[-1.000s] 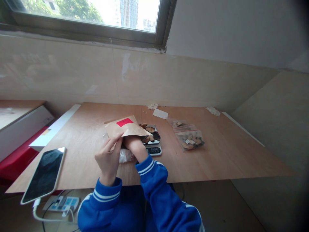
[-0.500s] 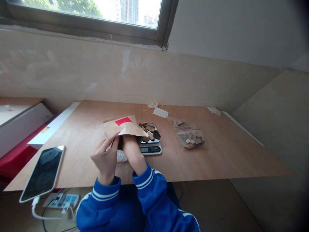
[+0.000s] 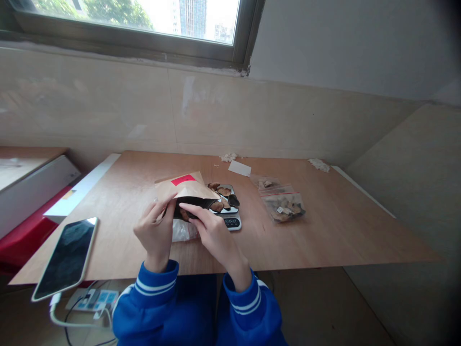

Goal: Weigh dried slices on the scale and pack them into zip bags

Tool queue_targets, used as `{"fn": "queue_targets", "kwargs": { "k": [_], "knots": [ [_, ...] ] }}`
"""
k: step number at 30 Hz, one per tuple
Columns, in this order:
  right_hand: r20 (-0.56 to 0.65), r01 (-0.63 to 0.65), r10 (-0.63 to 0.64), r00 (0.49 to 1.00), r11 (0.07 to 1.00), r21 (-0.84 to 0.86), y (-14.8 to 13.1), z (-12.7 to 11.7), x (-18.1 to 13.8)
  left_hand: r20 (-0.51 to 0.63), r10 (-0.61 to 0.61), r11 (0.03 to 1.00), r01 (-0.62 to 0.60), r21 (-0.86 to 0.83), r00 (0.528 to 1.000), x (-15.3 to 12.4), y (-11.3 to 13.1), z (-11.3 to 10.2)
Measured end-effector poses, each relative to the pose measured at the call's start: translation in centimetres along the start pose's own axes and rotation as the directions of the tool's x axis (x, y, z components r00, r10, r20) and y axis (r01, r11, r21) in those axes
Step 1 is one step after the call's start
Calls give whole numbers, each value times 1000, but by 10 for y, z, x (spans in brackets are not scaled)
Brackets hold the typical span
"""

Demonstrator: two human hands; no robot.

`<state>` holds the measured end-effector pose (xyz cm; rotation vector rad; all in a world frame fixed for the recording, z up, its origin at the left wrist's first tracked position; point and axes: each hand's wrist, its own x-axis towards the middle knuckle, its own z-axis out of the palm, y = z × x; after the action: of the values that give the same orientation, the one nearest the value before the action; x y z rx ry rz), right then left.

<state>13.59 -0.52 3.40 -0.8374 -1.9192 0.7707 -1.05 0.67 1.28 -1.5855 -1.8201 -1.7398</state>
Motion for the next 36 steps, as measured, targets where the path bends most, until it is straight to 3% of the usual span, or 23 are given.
{"fn": "queue_targets", "kwargs": {
  "k": [3, 6, 8, 13, 19, 23, 30, 36],
  "knots": [
    [-238, -26, 56, 970, 991, 128, 7, -12, -15, 1, -3, 1000, 3, 20, 1000, 6, 0, 0],
    [-504, -81, 115, 856, 993, 88, 24, -21, -27, -13, -25, 999, 25, 30, 1000, 13, -1, 2],
    [-576, -124, 114, 809, 992, 22, 38, -25, -31, -31, -36, 999, 37, 34, 999, 19, 0, 2],
    [-506, -191, 90, 858, 970, -150, 71, -19, -17, -48, -57, 998, 58, 11, 997, 33, 2, 2],
    [-378, -307, 193, 906, 913, -269, 97, -6, 23, -31, -59, 998, 58, -19, 998, 35, 2, 2],
    [-340, -293, 150, 928, 859, -421, 104, -6, 37, -20, -61, 998, 61, -5, 998, 33, 2, 1],
    [-369, -317, 111, 923, 764, -562, 107, -8, 34, -12, -52, 998, 52, 26, 999, 34, 5, 2],
    [-439, -319, 84, 895, 807, -496, 112, -9, 26, -11, -48, 998, 49, 30, 999, 34, 5, 2]
  ]
}}
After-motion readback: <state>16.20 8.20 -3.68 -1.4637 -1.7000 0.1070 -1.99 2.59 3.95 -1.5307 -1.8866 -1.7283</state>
